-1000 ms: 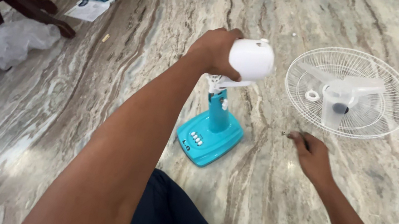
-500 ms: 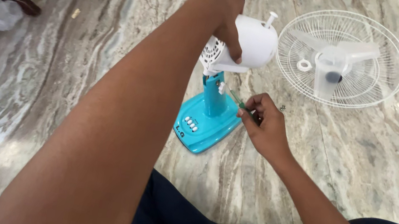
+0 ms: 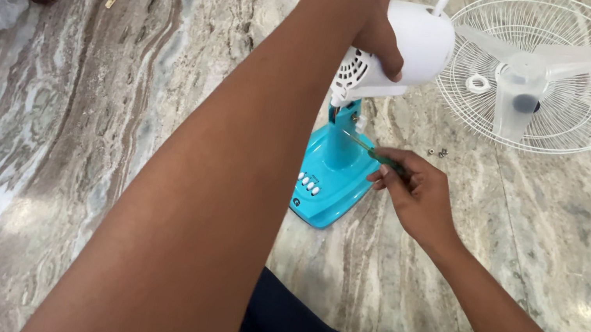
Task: The person uses a screwdriver to remove screws from the back of a small electric fan's motor housing and neck. They detach the motor assembly from the base and then remove screws from the base's underside.
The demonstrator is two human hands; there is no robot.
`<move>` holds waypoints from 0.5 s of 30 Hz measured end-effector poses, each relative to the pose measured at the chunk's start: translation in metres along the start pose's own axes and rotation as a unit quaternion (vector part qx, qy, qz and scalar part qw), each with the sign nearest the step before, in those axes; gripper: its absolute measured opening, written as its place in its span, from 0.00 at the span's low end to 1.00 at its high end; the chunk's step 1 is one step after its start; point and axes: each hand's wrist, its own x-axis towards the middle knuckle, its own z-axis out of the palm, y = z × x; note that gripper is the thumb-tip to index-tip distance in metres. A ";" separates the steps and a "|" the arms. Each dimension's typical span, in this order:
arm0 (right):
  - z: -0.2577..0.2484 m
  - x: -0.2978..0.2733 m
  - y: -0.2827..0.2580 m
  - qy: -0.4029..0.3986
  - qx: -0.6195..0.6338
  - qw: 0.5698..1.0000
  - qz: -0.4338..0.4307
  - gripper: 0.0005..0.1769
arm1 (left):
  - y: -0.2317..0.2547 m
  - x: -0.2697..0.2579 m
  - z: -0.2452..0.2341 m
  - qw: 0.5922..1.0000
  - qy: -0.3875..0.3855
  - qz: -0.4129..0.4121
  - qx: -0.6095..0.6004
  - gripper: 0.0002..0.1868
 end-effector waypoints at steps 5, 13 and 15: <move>0.001 0.000 0.002 0.042 0.032 0.998 0.032 0.16 | 0.000 -0.007 0.007 0.997 0.051 0.057 0.006 0.63; -0.002 -0.001 -0.003 0.095 -0.062 0.993 -0.010 0.15 | 0.008 -0.021 0.006 0.998 0.051 0.032 -0.012 0.57; 0.001 0.000 -0.007 0.100 -0.060 0.993 0.002 0.15 | 0.012 -0.023 0.006 0.999 0.047 0.010 -0.007 0.56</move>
